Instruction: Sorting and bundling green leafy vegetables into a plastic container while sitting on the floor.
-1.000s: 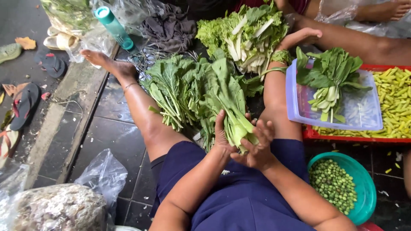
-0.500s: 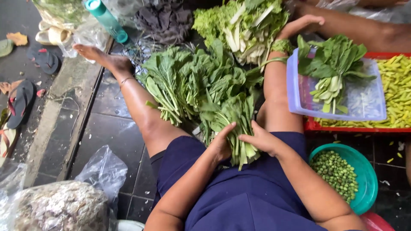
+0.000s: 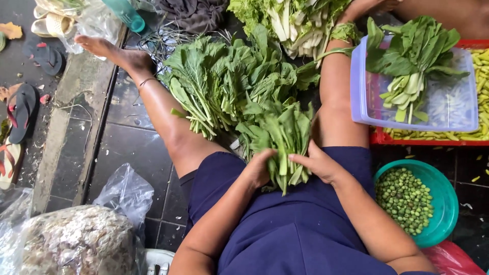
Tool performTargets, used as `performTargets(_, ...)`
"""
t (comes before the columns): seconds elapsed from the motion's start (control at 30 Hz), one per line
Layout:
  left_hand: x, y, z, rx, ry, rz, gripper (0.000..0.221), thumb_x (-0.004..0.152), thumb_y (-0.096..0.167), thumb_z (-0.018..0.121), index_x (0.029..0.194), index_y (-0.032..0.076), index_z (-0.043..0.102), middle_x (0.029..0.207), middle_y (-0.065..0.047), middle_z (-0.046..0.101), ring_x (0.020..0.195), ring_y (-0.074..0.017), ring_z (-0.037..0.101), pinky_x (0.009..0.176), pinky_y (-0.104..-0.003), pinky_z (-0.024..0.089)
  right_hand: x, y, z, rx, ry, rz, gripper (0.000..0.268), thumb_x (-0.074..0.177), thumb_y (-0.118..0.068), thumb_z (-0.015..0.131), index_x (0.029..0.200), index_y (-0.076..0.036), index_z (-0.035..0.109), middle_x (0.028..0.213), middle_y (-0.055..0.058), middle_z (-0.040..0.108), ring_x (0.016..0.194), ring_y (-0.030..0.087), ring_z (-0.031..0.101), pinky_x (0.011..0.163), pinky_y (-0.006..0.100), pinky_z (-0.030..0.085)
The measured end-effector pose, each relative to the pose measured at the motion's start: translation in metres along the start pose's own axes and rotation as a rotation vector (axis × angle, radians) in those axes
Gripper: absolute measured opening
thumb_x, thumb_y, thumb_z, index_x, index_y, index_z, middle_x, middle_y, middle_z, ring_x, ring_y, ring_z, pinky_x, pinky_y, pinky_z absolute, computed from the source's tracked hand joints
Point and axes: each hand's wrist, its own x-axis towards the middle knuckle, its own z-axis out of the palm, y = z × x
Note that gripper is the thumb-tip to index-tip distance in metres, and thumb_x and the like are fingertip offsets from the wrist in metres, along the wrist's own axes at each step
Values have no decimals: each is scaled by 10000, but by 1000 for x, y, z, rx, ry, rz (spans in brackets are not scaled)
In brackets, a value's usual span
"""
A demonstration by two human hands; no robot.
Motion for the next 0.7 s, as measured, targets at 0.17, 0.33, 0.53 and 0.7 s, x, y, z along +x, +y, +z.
performTargets(0.17,-10,4,21,312,68,188,438,742,90,873,1088,-107,690,908,-189,724,803,-264,707,778,-483,580,-5,-12,8,-83,7,-69,873,859,-31,764,1578,-89,273,1488,162,477,1290,264,507,993,498,529)
performTargets(0.33,-21,10,32,574,147,222,390,780,237,901,969,-73,761,819,-173,751,757,-207,680,729,-423,555,9,8,7,-118,17,-111,1114,707,-71,924,1578,-32,231,1466,180,469,1269,276,503,1018,486,525)
performTargets(0.53,-23,10,18,68,49,135,433,823,61,805,1224,-17,660,1006,-188,738,877,-320,743,820,-523,603,4,19,-18,324,66,48,513,772,64,793,1252,16,617,1016,205,738,842,323,752,691,509,633)
performTargets(0.7,-14,17,5,-129,90,35,433,777,3,777,1154,-92,587,889,-242,692,772,-369,740,734,-542,609,-1,32,-30,482,45,55,443,798,82,732,1226,43,624,982,239,729,824,370,753,686,558,621)
